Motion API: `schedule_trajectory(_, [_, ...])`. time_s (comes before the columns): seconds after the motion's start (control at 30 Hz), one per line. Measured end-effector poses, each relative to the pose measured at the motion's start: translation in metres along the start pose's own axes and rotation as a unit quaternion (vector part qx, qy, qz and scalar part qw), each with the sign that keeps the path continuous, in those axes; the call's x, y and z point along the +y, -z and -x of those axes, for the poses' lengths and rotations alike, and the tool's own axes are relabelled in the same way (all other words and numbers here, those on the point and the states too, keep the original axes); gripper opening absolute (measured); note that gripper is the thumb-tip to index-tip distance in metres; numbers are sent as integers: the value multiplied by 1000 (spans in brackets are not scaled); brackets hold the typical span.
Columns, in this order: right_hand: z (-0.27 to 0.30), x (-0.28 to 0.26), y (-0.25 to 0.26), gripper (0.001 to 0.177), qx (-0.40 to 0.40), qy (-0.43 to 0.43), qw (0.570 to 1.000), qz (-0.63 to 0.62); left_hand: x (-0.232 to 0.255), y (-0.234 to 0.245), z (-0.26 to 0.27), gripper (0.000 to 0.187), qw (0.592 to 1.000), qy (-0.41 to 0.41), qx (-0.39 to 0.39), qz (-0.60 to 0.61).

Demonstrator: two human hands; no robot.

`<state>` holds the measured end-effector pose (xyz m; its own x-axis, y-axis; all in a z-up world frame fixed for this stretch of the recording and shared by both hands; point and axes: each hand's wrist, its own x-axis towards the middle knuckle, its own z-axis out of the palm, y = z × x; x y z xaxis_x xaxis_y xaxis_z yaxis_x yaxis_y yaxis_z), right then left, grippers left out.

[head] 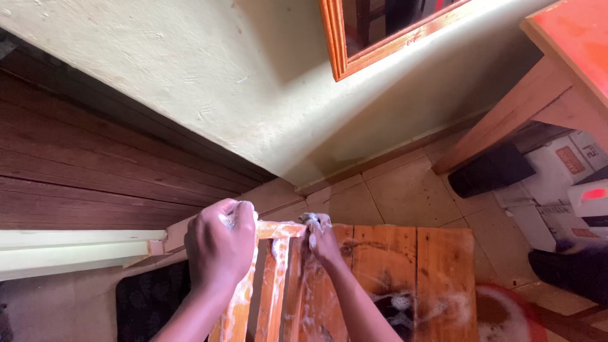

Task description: Washing a wooden chair and a small black cloth using soapy water from a bucket.

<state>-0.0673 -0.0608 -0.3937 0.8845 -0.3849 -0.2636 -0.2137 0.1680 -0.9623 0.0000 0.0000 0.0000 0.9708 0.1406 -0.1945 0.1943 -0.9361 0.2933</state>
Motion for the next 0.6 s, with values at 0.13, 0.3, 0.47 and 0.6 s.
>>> schedule_trajectory(0.13, [10, -87, 4, 43, -48, -187, 981, 29, -18, -17, -7, 40, 997, -47, 60, 27])
schedule_trajectory(0.3, [19, -126, 9, 43, -39, -177, 983, 37, -6, -7, -4, 40, 999, -25, 37, 9])
schedule_trajectory(0.47, [22, -145, 10, 42, -23, -216, 974, 69, -12, -11, -6, 42, 999, -23, 26, 17])
schedule_trajectory(0.6, [37, -172, 11, 44, 2, 94, 994, 54, -27, -25, -13, 45, 995, -58, 79, 23])
